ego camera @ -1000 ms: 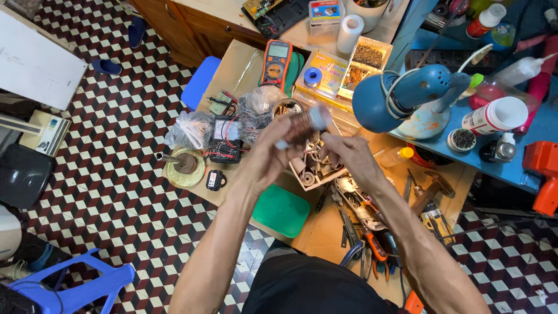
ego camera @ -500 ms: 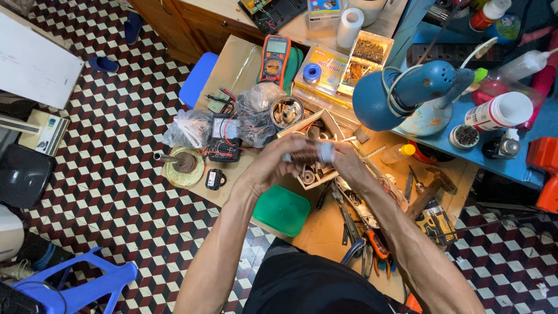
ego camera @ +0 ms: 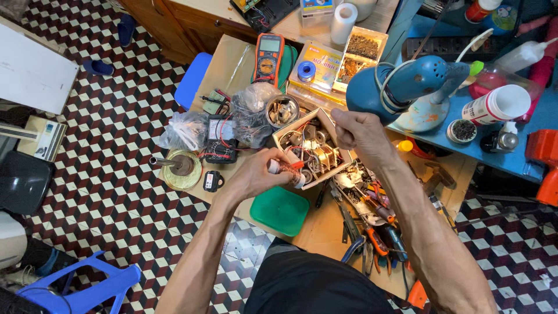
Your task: The person winds copper wire around a cylindrical core using both hands. They repeatedly adjust the coil and the core, occasionally using a small tool to press or align the wire. The work occurs at a cluttered electronics workbench with various tools and components visible.
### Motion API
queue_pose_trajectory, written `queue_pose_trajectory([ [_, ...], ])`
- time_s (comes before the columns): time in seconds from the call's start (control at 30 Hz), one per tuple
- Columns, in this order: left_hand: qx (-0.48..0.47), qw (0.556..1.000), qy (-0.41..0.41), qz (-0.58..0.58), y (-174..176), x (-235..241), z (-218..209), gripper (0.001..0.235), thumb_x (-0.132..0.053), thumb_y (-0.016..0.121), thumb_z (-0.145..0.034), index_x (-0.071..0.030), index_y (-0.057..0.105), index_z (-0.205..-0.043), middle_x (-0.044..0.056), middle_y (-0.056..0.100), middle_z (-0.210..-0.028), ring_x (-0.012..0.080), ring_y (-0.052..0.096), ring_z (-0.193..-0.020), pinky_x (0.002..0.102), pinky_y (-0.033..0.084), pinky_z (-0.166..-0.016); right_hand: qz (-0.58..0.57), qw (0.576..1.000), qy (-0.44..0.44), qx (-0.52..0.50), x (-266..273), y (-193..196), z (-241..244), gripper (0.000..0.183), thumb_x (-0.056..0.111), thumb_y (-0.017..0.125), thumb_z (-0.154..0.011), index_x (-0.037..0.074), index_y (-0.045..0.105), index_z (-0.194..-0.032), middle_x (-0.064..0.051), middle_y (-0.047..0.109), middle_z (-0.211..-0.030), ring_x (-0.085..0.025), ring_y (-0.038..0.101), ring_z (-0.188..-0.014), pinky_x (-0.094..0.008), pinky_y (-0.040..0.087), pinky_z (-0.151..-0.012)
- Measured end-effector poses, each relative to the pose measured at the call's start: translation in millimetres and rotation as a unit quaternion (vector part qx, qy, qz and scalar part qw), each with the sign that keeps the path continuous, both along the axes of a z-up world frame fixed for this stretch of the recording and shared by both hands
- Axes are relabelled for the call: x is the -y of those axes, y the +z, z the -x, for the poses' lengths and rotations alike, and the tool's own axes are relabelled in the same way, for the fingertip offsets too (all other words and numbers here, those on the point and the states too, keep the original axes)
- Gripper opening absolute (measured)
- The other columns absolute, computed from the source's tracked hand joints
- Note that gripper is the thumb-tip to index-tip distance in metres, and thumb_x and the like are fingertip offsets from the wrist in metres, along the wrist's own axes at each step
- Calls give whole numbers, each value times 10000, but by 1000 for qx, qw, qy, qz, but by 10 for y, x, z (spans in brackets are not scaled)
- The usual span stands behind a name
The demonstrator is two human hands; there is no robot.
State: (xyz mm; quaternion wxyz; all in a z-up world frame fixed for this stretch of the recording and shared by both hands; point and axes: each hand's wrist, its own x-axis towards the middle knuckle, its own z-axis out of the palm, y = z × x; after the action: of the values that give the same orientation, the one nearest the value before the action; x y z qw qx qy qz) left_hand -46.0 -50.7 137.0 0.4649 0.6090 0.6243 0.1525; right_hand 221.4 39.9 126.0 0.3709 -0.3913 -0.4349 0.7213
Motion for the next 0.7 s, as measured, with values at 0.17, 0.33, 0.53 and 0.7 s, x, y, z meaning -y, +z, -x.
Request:
queue_pose_trajectory([
  [0.17, 90, 995, -31, 4, 34, 107, -4, 352, -310, 784, -759, -66, 723, -1004, 64, 747, -954, 130, 693, -885, 290, 553, -776, -6, 1000, 4, -4, 50, -77, 142, 356, 325, 662, -1025, 44, 679, -808, 30, 461, -617, -79, 380, -565, -262, 313, -540],
  [0.33, 191, 981, -14, 42, -56, 177, 27, 321, -302, 766, -831, -40, 705, -1008, 40, 737, -951, 103, 688, -877, 258, 556, -765, -8, 999, -5, -37, 70, -105, 228, 314, 303, 652, -1035, 20, 709, -912, -24, 626, -731, -84, 440, -625, -257, 364, -594],
  [0.53, 184, 971, 63, 139, -9, 271, 54, 397, -372, 761, -823, -69, 684, -1067, 38, 630, -739, 84, 475, -519, 245, 351, -441, -32, 999, -4, -24, 44, -50, 305, 327, 307, 607, -1047, 14, 713, -947, -75, 694, -825, -96, 498, -679, -267, 404, -658],
  [0.7, 186, 955, 219, 77, -268, 331, -14, 421, -409, 747, -816, -80, 690, -1072, 19, 638, -728, 60, 530, -516, 236, 414, -433, -51, 997, 23, -59, 260, 159, 7, 370, 292, 613, -1051, 6, 665, -822, -96, 714, -864, -169, 650, -849, -331, 513, -880],
])
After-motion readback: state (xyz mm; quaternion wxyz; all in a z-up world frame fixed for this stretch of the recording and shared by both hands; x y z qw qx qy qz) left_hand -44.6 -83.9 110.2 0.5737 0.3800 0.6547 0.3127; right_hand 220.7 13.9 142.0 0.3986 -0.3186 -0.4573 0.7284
